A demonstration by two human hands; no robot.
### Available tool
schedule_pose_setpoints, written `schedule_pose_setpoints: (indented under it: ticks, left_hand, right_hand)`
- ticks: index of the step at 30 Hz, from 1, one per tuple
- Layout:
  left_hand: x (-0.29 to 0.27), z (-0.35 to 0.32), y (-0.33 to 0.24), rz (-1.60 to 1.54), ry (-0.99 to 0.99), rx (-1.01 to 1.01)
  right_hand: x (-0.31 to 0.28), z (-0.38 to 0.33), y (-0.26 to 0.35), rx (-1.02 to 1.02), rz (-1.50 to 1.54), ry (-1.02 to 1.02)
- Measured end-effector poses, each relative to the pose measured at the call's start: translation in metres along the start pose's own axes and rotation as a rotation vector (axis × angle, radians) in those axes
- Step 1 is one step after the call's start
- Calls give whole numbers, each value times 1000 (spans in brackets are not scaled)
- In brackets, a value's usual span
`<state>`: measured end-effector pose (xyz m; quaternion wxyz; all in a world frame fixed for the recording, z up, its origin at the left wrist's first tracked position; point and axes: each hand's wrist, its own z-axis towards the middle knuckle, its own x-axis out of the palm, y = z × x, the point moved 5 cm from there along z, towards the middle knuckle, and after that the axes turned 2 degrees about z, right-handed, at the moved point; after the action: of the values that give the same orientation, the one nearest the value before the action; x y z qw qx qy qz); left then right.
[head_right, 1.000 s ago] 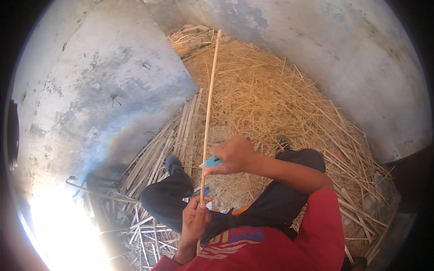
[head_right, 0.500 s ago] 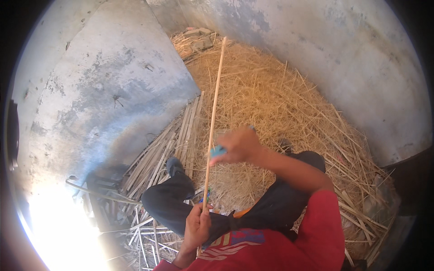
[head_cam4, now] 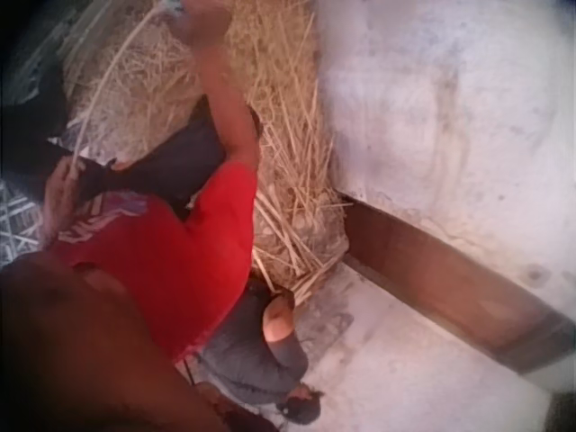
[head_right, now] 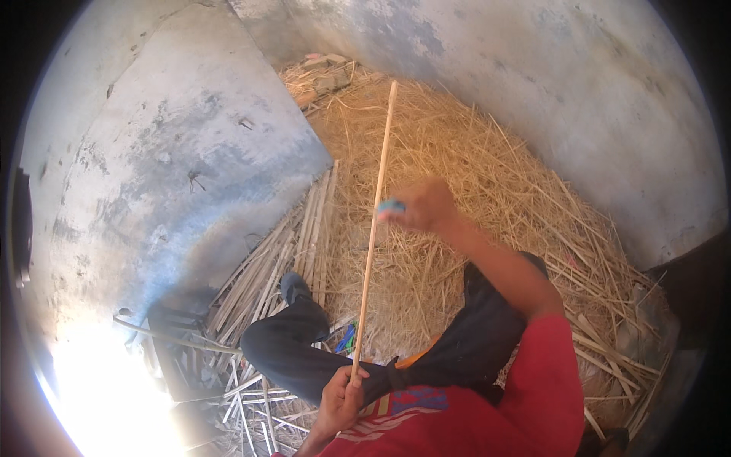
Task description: The person sits on a straw-covered floor and uses a blue utility knife to shave thin strips off a long bamboo stick. They hold the stick with their left hand and scrape the blade along its length with their right hand, repeating the motion to smooth the surface.
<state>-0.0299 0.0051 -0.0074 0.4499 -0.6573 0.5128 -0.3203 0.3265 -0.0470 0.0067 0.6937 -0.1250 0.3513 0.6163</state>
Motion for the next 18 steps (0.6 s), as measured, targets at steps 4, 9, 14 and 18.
schedule_pose_setpoints:
  ticks: [4,9,14,18]
  left_hand:
    - [3,-8,-7,101,46,-42]
    - [8,-14,-8,145,97,-51]
    - [5,-27,3,235,61,-52]
    - [13,-35,-31,97,85,-144]
  right_hand:
    - [-18,15,-62,130,-91,-28]
    - [-26,21,-98,228,-212,-105]
    - [-33,15,-143,319,-287,-89]
    - [-53,-29,-241,682,-577,-272]
